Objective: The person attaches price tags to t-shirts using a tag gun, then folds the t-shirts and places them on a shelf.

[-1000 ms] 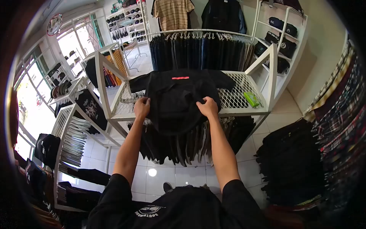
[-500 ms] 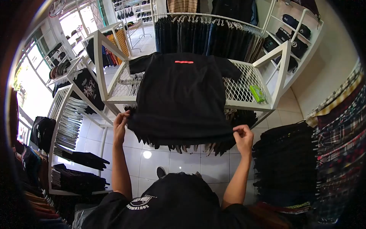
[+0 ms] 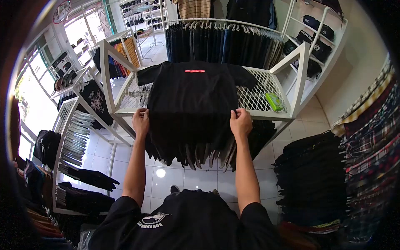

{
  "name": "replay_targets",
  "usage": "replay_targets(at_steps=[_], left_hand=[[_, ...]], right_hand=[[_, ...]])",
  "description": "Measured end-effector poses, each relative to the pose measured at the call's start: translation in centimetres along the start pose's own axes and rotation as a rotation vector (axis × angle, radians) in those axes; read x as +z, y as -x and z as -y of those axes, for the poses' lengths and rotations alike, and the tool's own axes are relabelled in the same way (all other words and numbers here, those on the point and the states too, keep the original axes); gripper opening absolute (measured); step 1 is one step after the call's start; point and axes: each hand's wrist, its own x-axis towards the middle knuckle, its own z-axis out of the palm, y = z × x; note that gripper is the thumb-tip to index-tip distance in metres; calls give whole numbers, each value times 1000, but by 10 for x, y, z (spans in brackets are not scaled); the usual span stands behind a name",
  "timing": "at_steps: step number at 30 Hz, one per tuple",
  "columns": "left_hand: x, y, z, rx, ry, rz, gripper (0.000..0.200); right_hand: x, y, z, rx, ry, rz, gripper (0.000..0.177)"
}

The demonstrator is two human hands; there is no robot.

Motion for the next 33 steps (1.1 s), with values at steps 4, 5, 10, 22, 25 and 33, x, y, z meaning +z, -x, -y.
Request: replay_targets(at_steps=[4,5,10,22,25,33], left_hand=[[9,-3,20,-9,30,-122,22],[8,-6,27,-12,67,-170,22],[-12,11,35,-25,145,-32,21],[60,-143,-72,302,109,316,25],[110,-203,-71,429,-36,410,27],[200,-313,-40,407,-294,348,44]], right_hand=[[4,-8,-20,70,-200,86,22],[0,-10,-30,93,-181,23,24],[-22,1,-50,229,-268,147,26],[58,-153,32,-256,-235,234,15],[109,-210,38,-353,-162,300,16],[204,-309,14,-365,285,281,34]])
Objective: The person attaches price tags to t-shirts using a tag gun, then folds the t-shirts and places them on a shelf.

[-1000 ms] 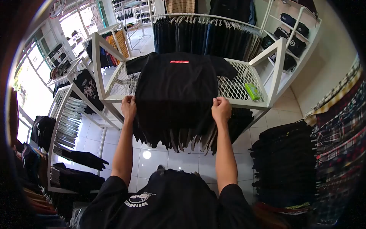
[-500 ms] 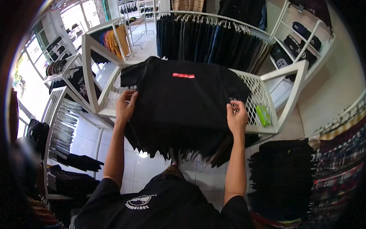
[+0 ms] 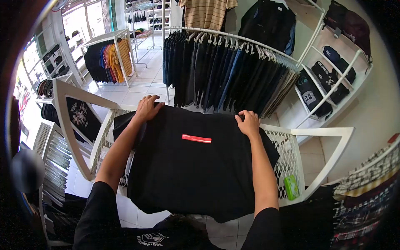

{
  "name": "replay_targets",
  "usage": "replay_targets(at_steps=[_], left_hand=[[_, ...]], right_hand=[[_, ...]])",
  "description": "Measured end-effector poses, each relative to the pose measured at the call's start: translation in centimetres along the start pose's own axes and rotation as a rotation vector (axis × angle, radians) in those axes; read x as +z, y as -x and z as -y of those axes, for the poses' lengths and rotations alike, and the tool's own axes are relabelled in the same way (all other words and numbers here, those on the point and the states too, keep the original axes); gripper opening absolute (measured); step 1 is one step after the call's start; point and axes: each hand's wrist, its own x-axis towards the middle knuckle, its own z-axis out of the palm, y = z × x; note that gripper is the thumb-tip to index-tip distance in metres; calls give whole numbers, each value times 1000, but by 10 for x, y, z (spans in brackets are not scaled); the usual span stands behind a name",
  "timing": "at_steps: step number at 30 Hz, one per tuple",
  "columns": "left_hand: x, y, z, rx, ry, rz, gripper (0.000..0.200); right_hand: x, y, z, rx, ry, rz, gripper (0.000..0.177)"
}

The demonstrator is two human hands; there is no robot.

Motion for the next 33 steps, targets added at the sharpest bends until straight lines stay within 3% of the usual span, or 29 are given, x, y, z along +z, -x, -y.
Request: replay_targets(at_steps=[1,2,3,4,6,8,10,12,15,18,19,22,24,25,33], left_hand=[[2,-9,5,-88,4,91,53],[4,-17,8,-91,6,91,53],[4,-24,12,-230,-30,270,56],[4,-30,14,-366,-66,446,60],[4,-38,20,-381,-72,467,59],[2,-42,30,-160,248,544,54],[-4,-34,24,-132,347,416,48],[-15,-24,12,-13,471,69,38],[-59,-4,-12,7,465,-21,33],[-102,23,-30,33,455,-153,28],[-119,34,-36,70,441,-260,28],[-167,78,-54,160,386,-505,26],[-200,114,-65,209,331,-625,23],[-217,135,-71,187,305,-662,21],[-335,301,-87,52,139,-886,20]], right_hand=[[4,-11,-3,0,1,4,34],[7,-22,-6,148,-40,206,39],[10,-32,-11,296,-81,405,45],[15,-39,-17,293,-80,401,45],[17,-49,-19,280,-101,613,51],[9,-49,-16,202,-176,623,49],[-3,-45,-2,142,-296,353,46],[-23,-42,7,94,-343,304,46],[-60,-30,26,-74,-435,21,43],[-102,-19,31,-36,-475,-32,40],[-109,-14,29,-121,-547,-142,38],[-151,10,29,-72,-574,-60,25],[-176,35,39,-236,-604,-137,22],[-190,50,49,-336,-601,-196,24],[-261,150,136,-453,-781,-224,19]])
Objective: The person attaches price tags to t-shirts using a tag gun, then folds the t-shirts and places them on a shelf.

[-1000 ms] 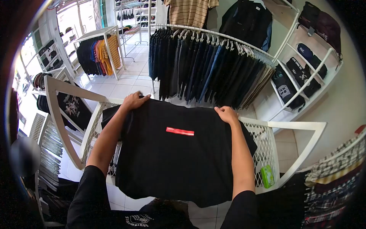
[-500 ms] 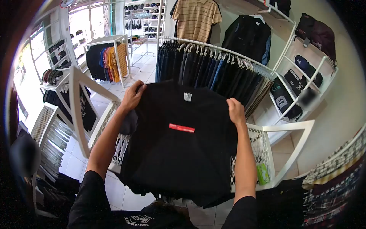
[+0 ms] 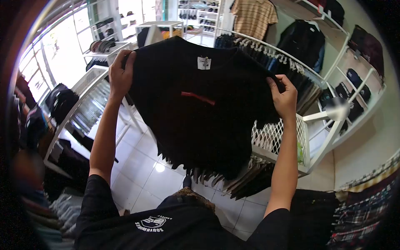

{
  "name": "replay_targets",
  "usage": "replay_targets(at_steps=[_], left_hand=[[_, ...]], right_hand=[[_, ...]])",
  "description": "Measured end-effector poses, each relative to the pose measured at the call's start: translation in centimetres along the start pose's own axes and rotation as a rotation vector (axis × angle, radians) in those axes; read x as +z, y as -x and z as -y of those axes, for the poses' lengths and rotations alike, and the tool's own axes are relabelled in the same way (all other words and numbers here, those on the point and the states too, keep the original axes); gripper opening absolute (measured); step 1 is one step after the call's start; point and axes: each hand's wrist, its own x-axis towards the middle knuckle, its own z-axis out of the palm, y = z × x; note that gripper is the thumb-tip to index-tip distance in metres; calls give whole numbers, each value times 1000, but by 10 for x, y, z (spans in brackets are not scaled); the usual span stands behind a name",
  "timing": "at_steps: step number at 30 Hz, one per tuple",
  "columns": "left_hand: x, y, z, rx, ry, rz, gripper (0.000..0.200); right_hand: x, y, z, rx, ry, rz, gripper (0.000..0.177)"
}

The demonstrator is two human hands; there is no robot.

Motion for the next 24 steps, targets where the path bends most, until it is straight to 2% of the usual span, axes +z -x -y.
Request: replay_targets(at_steps=[3,5,9,11,13,15,19,21,23,24], left_hand=[[-62,18,-4,-34,-81,-6,20],[-98,28,0,-52,-124,-9,20],[-162,43,2,-30,-204,-63,22],[-196,45,-1,-104,-240,-53,22],[-224,43,-9,-85,-270,-96,22],[-250,41,0,13,-392,-112,22],[-290,45,6,-48,-398,-91,22],[-305,50,9,-117,-444,-74,19],[-315,53,13,-26,-378,-47,18],[-322,54,16,-71,-389,6,18]], right_hand=[[14,7,38,-50,-101,7,16],[27,10,53,-32,-196,84,17],[63,15,87,-125,-271,76,16],[84,14,101,-191,-302,41,16],[107,15,118,-189,-324,96,17],[128,20,130,-174,-339,164,17],[165,20,145,-132,-375,96,19],[179,22,150,-235,-406,114,19],[182,26,163,-259,-431,67,20],[184,26,166,-204,-410,116,21]])
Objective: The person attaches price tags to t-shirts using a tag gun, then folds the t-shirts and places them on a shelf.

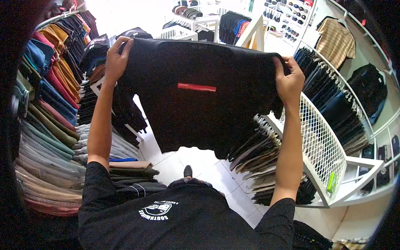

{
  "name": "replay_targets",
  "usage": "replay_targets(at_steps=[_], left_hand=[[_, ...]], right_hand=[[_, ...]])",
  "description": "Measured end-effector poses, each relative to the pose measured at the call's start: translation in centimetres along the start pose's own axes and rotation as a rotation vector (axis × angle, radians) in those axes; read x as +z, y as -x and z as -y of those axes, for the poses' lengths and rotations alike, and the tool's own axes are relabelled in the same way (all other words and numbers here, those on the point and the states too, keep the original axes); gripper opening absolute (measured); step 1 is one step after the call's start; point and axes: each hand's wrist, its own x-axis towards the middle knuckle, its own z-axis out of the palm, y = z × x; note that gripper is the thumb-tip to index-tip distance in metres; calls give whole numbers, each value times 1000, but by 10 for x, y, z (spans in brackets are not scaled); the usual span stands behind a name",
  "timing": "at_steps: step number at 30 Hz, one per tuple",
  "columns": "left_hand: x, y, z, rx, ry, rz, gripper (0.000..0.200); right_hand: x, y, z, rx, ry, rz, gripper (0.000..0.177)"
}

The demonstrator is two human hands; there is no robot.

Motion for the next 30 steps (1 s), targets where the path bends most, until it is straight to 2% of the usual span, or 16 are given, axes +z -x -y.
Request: replay_targets(at_steps=[1,3,4,5,7,9,11,12,13,15,19,21,23,25,27,30], left_hand=[[-5,0,5,0,0,-1,18],[-13,-2,16,-14,90,223,20],[-20,-2,20,-124,124,349,21],[-18,-1,23,-115,137,346,21],[-19,2,6,13,202,607,25],[-10,4,13,-97,151,718,30],[6,-2,55,-133,-160,837,27],[14,3,75,-6,-237,716,19],[23,8,81,-3,-232,716,19],[40,13,89,56,-403,512,19],[78,14,81,-136,-682,450,30],[92,15,77,-148,-504,300,32],[103,11,76,-169,-383,324,33],[117,8,61,-320,661,372,34],[111,5,23,-386,852,466,33],[96,0,-31,-250,969,605,36]], right_hand=[[2,-1,1,65,16,35,22],[3,1,-1,95,50,15,22],[1,2,-2,83,35,6,22],[-1,3,-2,67,22,-3,21],[-5,9,2,65,59,-22,18],[-11,15,7,107,64,-23,17],[-15,23,2,96,57,-23,17],[-18,27,6,120,56,-13,16],[-20,32,10,144,55,-3,15],[-26,44,17,153,54,43,14],[-43,81,30,267,56,156,11],[-53,108,30,425,-98,261,9],[-66,132,37,620,-322,552,10],[-70,141,45,702,-444,878,12],[-66,144,37,670,-595,1100,23],[-30,135,38,572,-602,813,35]])
